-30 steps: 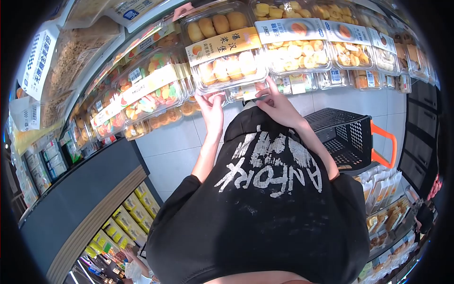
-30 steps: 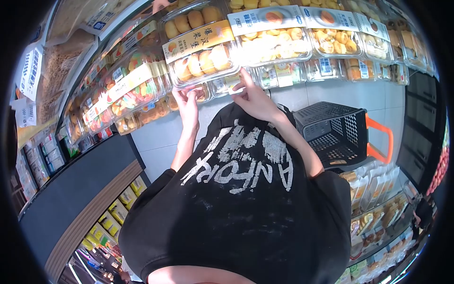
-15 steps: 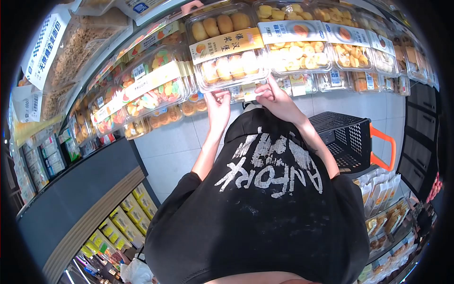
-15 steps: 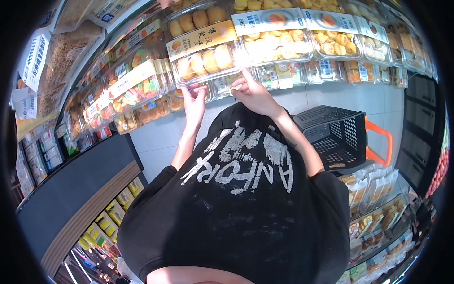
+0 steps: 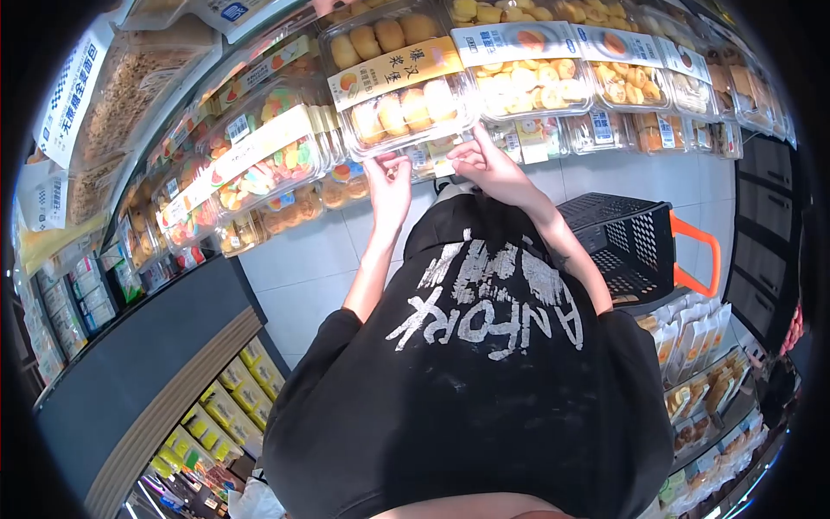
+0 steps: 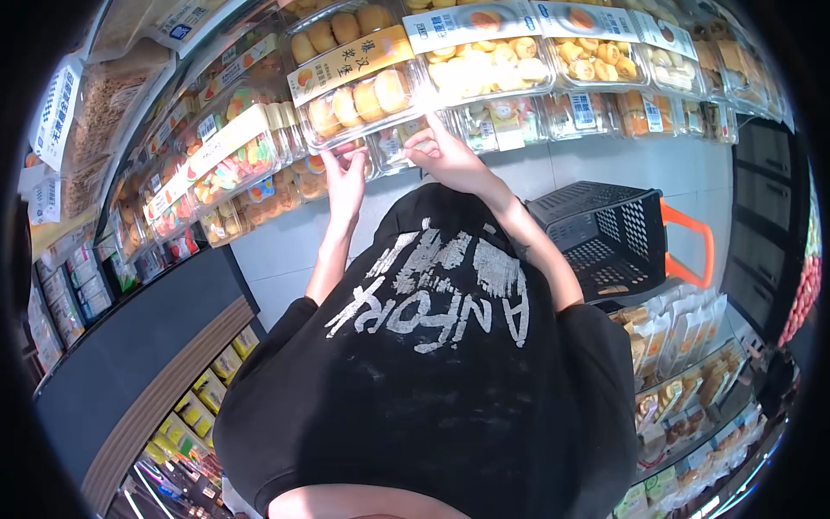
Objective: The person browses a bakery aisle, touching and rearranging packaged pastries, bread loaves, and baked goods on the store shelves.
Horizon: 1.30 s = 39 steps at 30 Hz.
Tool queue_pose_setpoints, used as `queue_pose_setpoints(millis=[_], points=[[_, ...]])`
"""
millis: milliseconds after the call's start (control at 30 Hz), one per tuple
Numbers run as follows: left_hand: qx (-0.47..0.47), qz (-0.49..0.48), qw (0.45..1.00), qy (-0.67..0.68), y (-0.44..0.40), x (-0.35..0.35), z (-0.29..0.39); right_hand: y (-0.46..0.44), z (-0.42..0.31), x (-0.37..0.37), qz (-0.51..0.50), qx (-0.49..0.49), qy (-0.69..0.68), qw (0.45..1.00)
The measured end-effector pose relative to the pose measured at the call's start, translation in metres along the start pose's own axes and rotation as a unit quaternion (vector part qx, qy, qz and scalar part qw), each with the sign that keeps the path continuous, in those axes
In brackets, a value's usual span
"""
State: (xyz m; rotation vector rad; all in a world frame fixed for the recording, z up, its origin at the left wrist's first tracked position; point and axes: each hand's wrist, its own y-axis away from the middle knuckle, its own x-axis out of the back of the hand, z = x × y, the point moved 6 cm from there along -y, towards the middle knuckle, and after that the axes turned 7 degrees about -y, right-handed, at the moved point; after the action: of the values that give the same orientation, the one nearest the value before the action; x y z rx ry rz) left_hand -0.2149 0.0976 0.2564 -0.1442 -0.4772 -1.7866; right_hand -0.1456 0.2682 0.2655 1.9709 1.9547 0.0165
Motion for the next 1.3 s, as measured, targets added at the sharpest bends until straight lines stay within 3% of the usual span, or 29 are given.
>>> queue_pose_setpoints(millis=[67,200,333,400,467,533,600,633,767,867,900,1000,1033,1167,1267,1300], points=[[0.004,-0.016,1.0,0.013,0.0,-0.001,-0.002,0.001,-0.007,0.002,-0.01,-0.007,-0.004,1.0],[-0.016,0.039,0.995,0.086,0.014,-0.006,0.01,0.009,-0.007,0.024,-0.022,0.031,-0.022,0.999],[-0.043,0.056,0.995,0.063,0.035,-0.017,0.014,0.03,0.021,0.047,-0.067,-0.08,-0.068,0.992],[-0.069,0.019,0.997,0.028,0.043,-0.026,0.008,0.045,0.056,0.061,-0.1,-0.142,0.068,0.983],[-0.077,-0.045,0.996,0.011,0.059,-0.042,0.001,0.063,0.086,0.073,-0.149,-0.225,0.216,0.938],[-0.057,-0.187,0.978,-0.077,0.078,-0.052,0.005,0.079,0.142,0.098,-0.088,-0.274,0.262,0.921],[-0.071,-0.264,0.949,-0.159,0.084,-0.046,-0.015,0.094,0.199,0.127,0.016,-0.268,0.209,0.941],[-0.104,-0.322,0.911,-0.237,0.085,-0.037,-0.017,0.107,0.235,0.15,0.086,-0.274,0.213,0.934],[-0.079,-0.389,0.861,-0.318,0.099,-0.005,-0.009,0.183,0.373,0.23,0.262,-0.315,0.083,0.909],[-0.087,-0.464,0.762,-0.444,0.12,0.014,0.001,0.217,0.409,0.239,0.314,-0.336,0.025,0.887],[-0.026,-0.543,0.696,-0.468,0.133,0.02,0.003,0.223,0.428,0.244,0.318,-0.337,0.024,0.886],[-0.021,-0.485,0.737,-0.471,0.184,0.035,-0.014,0.219,0.456,0.249,0.306,-0.329,0.043,0.892],[-0.024,-0.488,0.77,-0.41,0.2,0.031,-0.021,0.213,0.463,0.25,0.295,-0.322,0.053,0.898],[0.046,-0.309,0.863,-0.398,0.26,0.026,-0.103,0.189,0.495,0.248,0.236,-0.303,0.11,0.917],[0.164,-0.177,0.895,-0.376,0.295,0.023,-0.147,0.169,0.435,0.22,0.186,-0.326,0.191,0.907],[0.201,-0.144,0.901,-0.355,0.306,0.022,-0.155,0.159,0.385,0.202,0.179,-0.268,0.195,0.926]])
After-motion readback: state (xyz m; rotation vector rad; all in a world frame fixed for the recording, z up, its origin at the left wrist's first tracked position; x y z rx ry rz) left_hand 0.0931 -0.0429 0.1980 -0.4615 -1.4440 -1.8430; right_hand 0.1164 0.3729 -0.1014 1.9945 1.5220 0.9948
